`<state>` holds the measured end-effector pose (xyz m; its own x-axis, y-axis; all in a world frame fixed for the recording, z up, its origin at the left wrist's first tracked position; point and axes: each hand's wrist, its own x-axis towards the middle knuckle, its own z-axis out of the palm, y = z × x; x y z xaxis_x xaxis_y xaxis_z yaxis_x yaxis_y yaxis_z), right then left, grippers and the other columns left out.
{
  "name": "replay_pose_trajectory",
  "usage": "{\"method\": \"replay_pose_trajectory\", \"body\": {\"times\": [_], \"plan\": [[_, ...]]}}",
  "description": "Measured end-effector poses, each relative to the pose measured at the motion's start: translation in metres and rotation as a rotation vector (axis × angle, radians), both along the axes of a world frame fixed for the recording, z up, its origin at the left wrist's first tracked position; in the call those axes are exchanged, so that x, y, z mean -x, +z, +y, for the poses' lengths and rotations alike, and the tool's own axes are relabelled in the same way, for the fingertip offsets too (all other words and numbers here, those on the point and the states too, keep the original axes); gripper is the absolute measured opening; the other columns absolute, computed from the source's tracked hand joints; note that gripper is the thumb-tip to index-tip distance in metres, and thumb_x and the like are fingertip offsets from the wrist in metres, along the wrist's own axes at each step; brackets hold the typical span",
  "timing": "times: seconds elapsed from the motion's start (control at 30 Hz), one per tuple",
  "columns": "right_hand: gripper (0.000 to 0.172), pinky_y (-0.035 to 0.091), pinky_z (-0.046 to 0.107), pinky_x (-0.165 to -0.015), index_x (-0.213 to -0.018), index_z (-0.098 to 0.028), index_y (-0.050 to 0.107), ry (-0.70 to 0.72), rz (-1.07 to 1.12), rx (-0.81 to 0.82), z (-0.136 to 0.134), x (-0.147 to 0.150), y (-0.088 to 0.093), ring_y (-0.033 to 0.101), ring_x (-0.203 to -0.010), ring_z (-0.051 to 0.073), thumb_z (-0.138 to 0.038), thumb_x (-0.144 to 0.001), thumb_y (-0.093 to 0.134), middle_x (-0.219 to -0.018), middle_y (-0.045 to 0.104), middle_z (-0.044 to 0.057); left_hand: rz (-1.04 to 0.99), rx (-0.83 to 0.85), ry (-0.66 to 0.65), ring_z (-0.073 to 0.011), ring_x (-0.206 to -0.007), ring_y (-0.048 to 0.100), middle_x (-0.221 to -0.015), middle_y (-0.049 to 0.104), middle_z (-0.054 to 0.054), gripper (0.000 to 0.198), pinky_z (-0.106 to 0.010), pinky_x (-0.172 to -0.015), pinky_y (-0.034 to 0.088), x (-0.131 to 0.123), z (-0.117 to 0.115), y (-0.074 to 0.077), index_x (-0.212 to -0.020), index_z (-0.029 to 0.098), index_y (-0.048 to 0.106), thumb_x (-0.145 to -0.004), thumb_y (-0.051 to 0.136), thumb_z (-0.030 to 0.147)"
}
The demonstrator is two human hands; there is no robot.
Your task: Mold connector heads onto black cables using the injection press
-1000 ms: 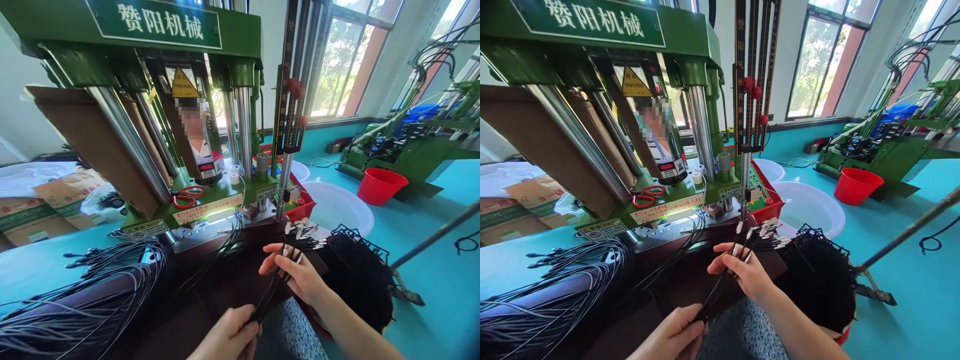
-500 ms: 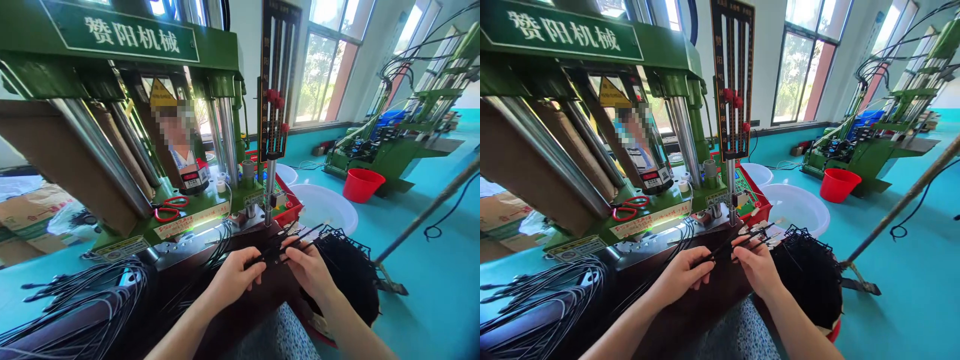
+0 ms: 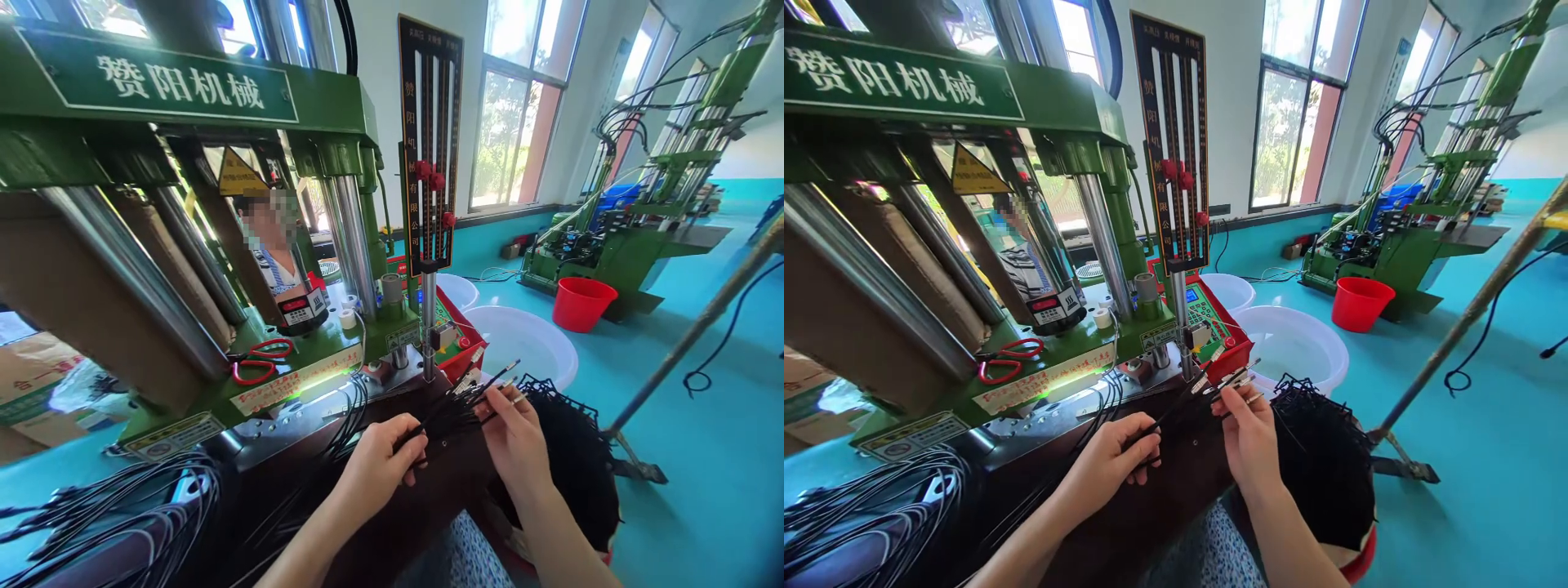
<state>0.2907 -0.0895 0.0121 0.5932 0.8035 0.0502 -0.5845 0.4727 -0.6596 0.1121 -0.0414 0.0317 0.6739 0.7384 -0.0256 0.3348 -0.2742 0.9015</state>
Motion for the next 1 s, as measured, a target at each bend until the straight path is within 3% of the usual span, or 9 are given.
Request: {"method": "replay_pose_trajectory", "body": {"times": [0.13, 0.27, 0.37, 0.5, 0.6, 0.7, 0.83, 1.0], "plan": [[0.018, 0.044, 0.015, -0.053, -0.065, -0.020, 0.059, -0.028, 0.135, -0.074, 0.001, -0.004, 0.004, 0.050, -0.054, 0.005, -0.019, -0.062, 0.077, -0.061, 0.057, -0.007, -0.034, 0.057, -0.007, -0.0065, -0.045, 0.049, -0.062, 0.056, 0.003, 0.025, -0.017, -0.043, 0.034, 0.001, 0.000, 0.000, -0.071, 0.017, 0.050, -0.083, 0.042, 0.038], [0.020, 0.045, 0.024, -0.062, -0.084, -0.022, 0.062, 0.274, 0.035, -0.121, 0.000, 0.004, 0.002, 0.052, -0.065, 0.011, -0.028, -0.068, 0.072, -0.072, 0.057, -0.003, -0.058, 0.128, -0.024, -0.0076, -0.045, 0.047, -0.059, 0.052, 0.004, 0.027, -0.017, -0.040, 0.034, 0.000, -0.004, -0.003, -0.070, 0.018, 0.047, -0.083, 0.042, 0.041], [0.022, 0.043, 0.026, -0.063, -0.086, -0.019, 0.065, 0.425, -0.140, -0.035, -0.003, 0.013, -0.001, 0.053, -0.066, 0.013, -0.029, -0.067, 0.072, -0.071, 0.060, 0.000, -0.039, 0.075, -0.034, -0.0071, -0.044, 0.043, -0.057, 0.051, 0.004, 0.029, -0.018, -0.041, 0.033, -0.003, -0.007, -0.004, -0.069, 0.018, 0.047, -0.085, 0.039, 0.041], [0.011, 0.039, 0.022, -0.057, -0.065, -0.017, 0.064, 0.319, -0.219, 0.097, -0.002, 0.020, -0.005, 0.051, -0.057, 0.011, -0.025, -0.067, 0.072, -0.058, 0.058, -0.001, 0.093, -0.178, -0.033, -0.0102, -0.051, 0.051, -0.061, 0.059, 0.001, 0.031, -0.020, -0.049, 0.037, -0.006, -0.012, -0.004, -0.080, 0.017, 0.055, -0.089, 0.032, 0.037], [0.012, 0.040, 0.021, -0.058, -0.060, -0.017, 0.064, 0.219, -0.130, 0.091, 0.000, 0.021, -0.008, 0.052, -0.057, 0.010, -0.021, -0.062, 0.075, -0.060, 0.060, -0.001, 0.236, -0.449, 0.022, -0.0167, -0.068, 0.062, -0.078, 0.067, -0.005, 0.033, -0.025, -0.061, 0.044, -0.006, -0.013, -0.006, -0.102, 0.016, 0.056, -0.090, 0.029, 0.031], [0.012, 0.043, 0.020, -0.059, -0.061, -0.017, 0.064, 0.160, 0.008, 0.067, 0.001, 0.021, -0.011, 0.053, -0.058, 0.009, -0.020, -0.061, 0.076, -0.062, 0.061, -0.002, 0.297, -0.597, 0.048, -0.0211, -0.083, 0.064, -0.095, 0.068, -0.008, 0.036, -0.030, -0.070, 0.048, -0.003, -0.012, -0.009, -0.112, 0.017, 0.053, -0.090, 0.028, 0.029], [0.014, 0.047, 0.022, -0.063, -0.058, -0.018, 0.062, 0.068, 0.096, 0.014, 0.001, 0.015, -0.010, 0.054, -0.060, 0.010, -0.021, -0.063, 0.076, -0.058, 0.059, -0.003, 0.267, -0.620, 0.028, -0.0198, -0.092, 0.063, -0.106, 0.066, -0.007, 0.036, -0.030, -0.077, 0.049, 0.004, -0.013, -0.011, -0.116, 0.018, 0.052, -0.090, 0.029, 0.028], [0.019, 0.050, 0.026, -0.069, -0.055, -0.018, 0.060, 0.030, 0.145, -0.026, 0.002, 0.002, -0.004, 0.054, -0.060, 0.010, -0.023, -0.061, 0.078, -0.056, 0.057, -0.004, 0.180, -0.529, -0.023, -0.0156, -0.090, 0.063, -0.107, 0.066, -0.005, 0.036, -0.024, -0.076, 0.047, 0.005, -0.018, -0.010, -0.121, 0.022, 0.049, -0.090, 0.031, 0.029]]}}
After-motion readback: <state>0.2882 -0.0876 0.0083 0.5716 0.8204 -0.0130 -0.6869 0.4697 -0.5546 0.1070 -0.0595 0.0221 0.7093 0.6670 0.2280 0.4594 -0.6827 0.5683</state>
